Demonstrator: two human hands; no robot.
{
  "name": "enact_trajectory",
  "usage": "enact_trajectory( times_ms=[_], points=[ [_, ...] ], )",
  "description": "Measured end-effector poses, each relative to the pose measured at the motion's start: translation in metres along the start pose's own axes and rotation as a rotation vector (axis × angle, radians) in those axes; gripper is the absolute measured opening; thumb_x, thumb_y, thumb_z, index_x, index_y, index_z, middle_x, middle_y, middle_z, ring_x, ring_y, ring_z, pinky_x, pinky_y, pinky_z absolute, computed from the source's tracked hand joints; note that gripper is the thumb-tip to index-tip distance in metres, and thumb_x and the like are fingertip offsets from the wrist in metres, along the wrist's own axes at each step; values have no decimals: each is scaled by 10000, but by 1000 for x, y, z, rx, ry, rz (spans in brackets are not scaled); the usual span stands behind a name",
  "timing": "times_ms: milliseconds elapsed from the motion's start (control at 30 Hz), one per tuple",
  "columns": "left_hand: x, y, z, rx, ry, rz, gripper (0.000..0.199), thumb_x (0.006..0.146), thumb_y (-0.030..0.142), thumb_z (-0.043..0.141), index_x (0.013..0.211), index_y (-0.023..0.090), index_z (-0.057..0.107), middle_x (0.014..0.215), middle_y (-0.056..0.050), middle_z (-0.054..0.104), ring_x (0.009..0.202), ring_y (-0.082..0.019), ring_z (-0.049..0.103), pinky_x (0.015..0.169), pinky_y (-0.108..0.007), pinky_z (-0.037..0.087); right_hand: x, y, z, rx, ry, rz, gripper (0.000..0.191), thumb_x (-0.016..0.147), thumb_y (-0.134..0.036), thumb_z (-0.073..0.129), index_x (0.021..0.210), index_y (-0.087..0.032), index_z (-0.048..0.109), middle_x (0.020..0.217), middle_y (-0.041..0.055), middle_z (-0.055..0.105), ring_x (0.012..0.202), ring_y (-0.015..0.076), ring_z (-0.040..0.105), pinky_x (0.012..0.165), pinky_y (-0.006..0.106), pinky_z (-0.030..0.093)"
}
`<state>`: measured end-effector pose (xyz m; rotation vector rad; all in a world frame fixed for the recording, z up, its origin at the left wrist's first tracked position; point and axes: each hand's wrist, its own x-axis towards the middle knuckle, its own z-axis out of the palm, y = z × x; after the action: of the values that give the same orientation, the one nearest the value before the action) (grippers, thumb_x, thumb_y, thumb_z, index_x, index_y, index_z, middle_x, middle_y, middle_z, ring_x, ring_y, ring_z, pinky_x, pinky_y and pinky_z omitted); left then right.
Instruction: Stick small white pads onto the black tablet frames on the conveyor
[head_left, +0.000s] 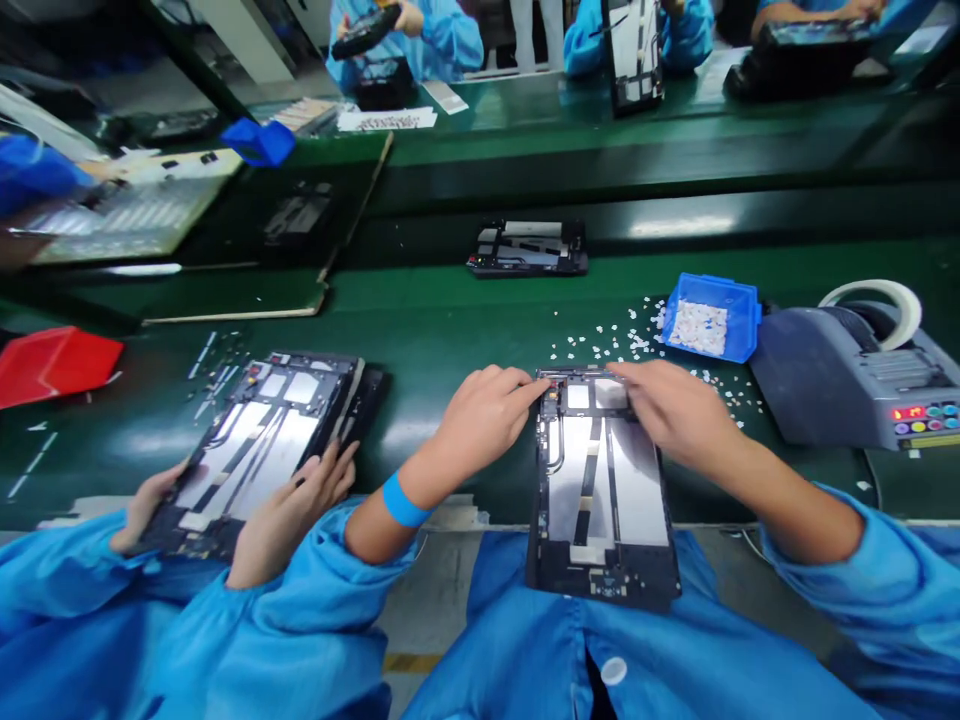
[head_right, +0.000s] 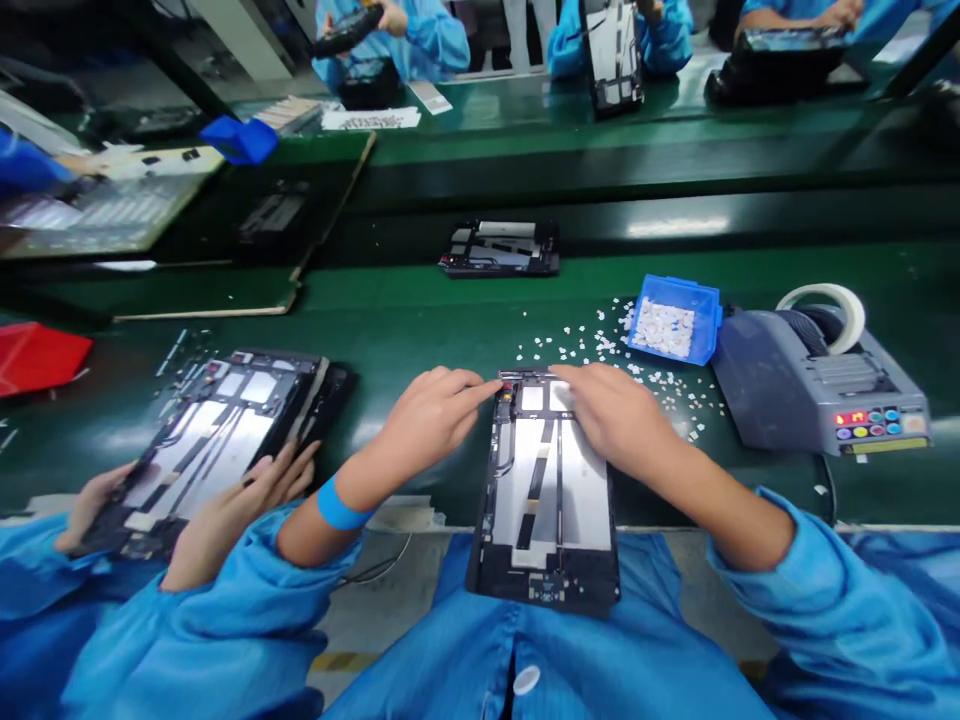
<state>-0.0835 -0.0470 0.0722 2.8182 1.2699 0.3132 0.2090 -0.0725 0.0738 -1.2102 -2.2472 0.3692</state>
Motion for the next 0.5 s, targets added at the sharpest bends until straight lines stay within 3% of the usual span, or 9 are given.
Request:
enact_trajectory(
  times_ms=[100,167,300,400,500],
  points=[
    [-6,0,5,3,35,67,412,991,164,486,1324,251,714,1125,-108,744,874,-256,613,749,-398,476,-63,10,-31,163,311,409,176,991,-335,592,1048,-240,729,885,57,743,779,215,695,725,359,564],
    [-8,-2,9,-27,87,94,415,1000,214,468,1324,295,713,1086,-103,749,852,-268,622,726,-415,491,-106,23,-47,336,525,672,185,942,-418,651,933,-237,688,703,8,667,580,171,616,547,302,506],
    [3,-12,14,-142,141,21,517,1046,373,386,1523,560,456,1050,-11,732,885,-295,617,756,-486,526,-170,69,-65,713,1028,1031,372,753,-503,803,824,-235,556,606,-83,542,430,72,455,400,186,349],
    [17,-8,8,-178,158,4,579,1037,405,375,1547,668,300,1024,23,715,880,-301,607,769,-517,527,-192,100,-70,847,1100,1143,479,656,-530,875,860,-216,577,657,-69,592,433,57,476,382,157,330],
    [26,4,-2,-182,158,30,522,1017,402,404,1499,597,448,1039,6,723,912,-322,632,791,-524,533,-192,116,-70,959,1071,1161,489,660,-541,873,889,-195,614,699,-32,640,461,63,506,378,153,334]
  ],
)
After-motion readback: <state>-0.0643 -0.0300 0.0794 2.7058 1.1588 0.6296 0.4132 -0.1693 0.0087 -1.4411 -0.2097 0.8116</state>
